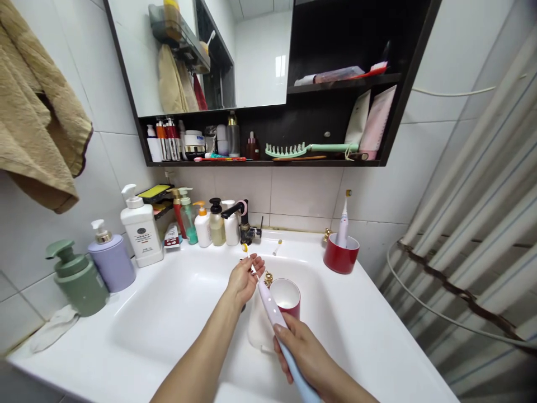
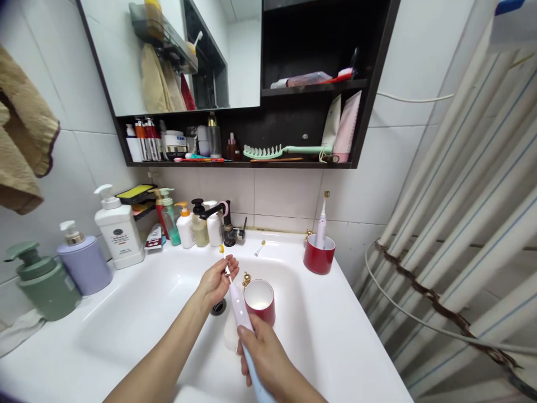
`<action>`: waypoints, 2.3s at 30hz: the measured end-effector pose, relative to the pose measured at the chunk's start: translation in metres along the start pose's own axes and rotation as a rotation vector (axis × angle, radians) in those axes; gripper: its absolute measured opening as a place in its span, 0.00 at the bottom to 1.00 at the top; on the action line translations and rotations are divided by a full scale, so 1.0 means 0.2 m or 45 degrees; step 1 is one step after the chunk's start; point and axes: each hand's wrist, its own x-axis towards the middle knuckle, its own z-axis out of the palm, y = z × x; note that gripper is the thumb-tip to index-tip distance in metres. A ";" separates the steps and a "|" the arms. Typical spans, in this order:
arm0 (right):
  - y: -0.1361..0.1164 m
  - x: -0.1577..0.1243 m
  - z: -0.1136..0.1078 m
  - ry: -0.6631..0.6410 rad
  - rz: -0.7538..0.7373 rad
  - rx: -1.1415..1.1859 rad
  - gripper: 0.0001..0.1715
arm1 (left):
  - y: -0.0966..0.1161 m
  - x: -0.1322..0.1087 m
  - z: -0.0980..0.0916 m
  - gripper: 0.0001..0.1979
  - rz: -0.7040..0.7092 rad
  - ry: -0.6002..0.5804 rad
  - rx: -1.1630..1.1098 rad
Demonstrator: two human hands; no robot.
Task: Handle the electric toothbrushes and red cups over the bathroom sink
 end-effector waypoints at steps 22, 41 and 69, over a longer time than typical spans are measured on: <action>0.01 0.02 -0.02 0.123 -0.039 -0.054 0.11 | -0.07 -0.07 0.03 0.04 -0.077 -0.213 0.254; 0.01 0.02 -0.03 0.180 -0.110 -0.023 0.18 | -0.08 -0.08 0.03 0.09 -0.071 -0.287 0.453; 0.01 0.02 -0.01 0.086 -0.111 0.137 0.13 | -0.10 -0.10 0.06 0.11 0.065 -0.189 0.537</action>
